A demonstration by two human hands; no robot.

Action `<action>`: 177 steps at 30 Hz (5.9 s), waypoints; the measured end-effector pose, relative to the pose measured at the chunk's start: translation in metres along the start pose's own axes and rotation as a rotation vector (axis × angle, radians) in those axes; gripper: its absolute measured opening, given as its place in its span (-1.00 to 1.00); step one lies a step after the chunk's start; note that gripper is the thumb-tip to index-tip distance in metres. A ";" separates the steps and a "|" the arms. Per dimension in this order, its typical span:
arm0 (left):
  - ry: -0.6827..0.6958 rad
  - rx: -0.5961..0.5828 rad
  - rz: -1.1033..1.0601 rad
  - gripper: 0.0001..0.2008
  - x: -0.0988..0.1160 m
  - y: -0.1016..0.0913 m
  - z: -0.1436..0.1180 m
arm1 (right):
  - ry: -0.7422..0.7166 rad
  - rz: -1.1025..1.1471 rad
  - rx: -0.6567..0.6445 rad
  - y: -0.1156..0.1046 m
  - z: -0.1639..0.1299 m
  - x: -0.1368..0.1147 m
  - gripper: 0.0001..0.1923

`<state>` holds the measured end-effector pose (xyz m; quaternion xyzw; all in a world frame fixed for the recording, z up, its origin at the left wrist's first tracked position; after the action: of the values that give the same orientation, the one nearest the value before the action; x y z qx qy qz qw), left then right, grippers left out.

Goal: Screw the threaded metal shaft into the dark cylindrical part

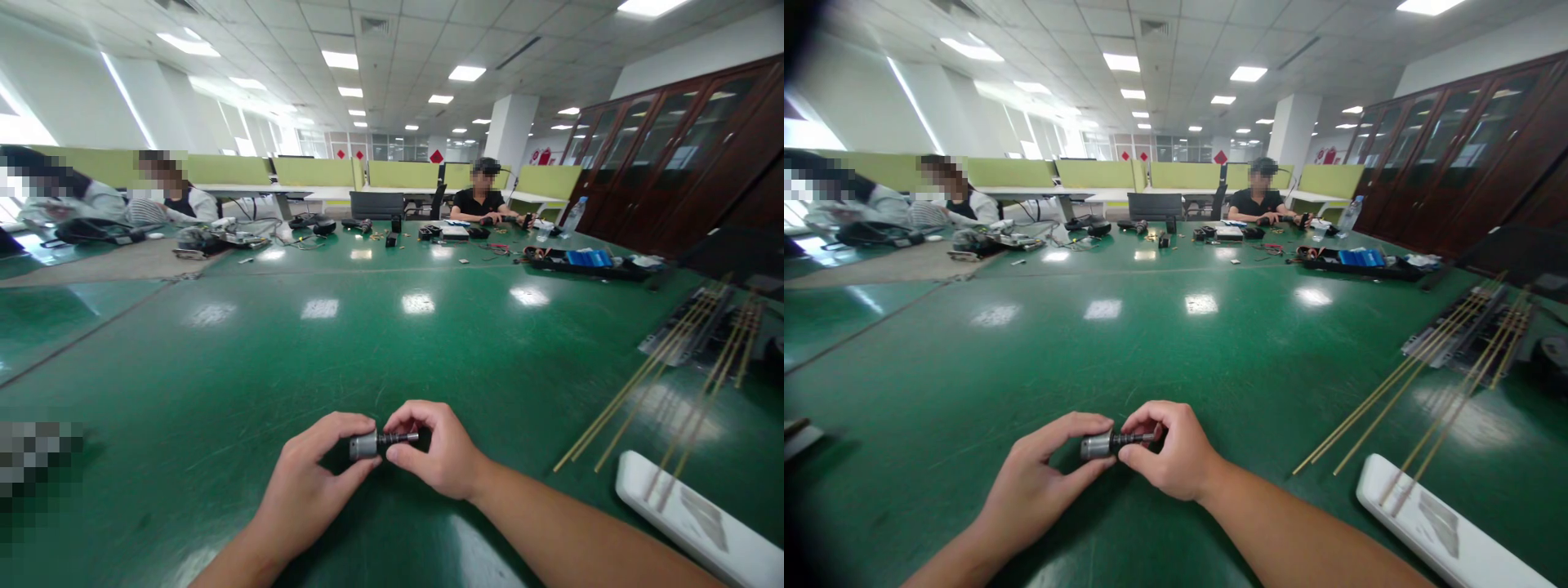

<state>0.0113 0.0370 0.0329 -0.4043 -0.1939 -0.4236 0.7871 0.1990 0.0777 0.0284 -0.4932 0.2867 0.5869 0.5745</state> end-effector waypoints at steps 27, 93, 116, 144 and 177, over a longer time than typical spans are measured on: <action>0.037 -0.012 0.011 -0.70 0.007 0.001 0.001 | -0.148 -0.155 -0.041 0.002 -0.001 -0.008 -0.94; 0.098 0.013 0.063 -0.68 0.010 -0.009 0.005 | -0.187 -0.168 -0.017 -0.001 -0.003 -0.018 -0.89; 0.094 0.033 0.075 -0.66 0.007 -0.010 0.006 | -0.169 -0.208 0.061 0.001 -0.001 -0.017 -0.89; 0.090 0.044 0.072 -0.69 0.010 -0.012 0.007 | -0.049 -0.145 0.074 -0.003 0.000 -0.011 -0.88; -0.030 0.048 0.077 -0.70 -0.010 -0.015 0.009 | -0.029 -0.114 0.112 -0.008 0.001 -0.010 -0.85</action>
<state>-0.0068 0.0447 0.0390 -0.3985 -0.1999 -0.3821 0.8094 0.2049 0.0765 0.0394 -0.4675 0.2821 0.5433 0.6377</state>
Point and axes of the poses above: each hand's wrist, its own z-axis towards the middle knuckle, its own y-axis out of the palm, x = y × z, the point moved 5 cm from there along z, towards the middle knuckle, and after that the axes turned 14 degrees about x, right-handed, at the moved point
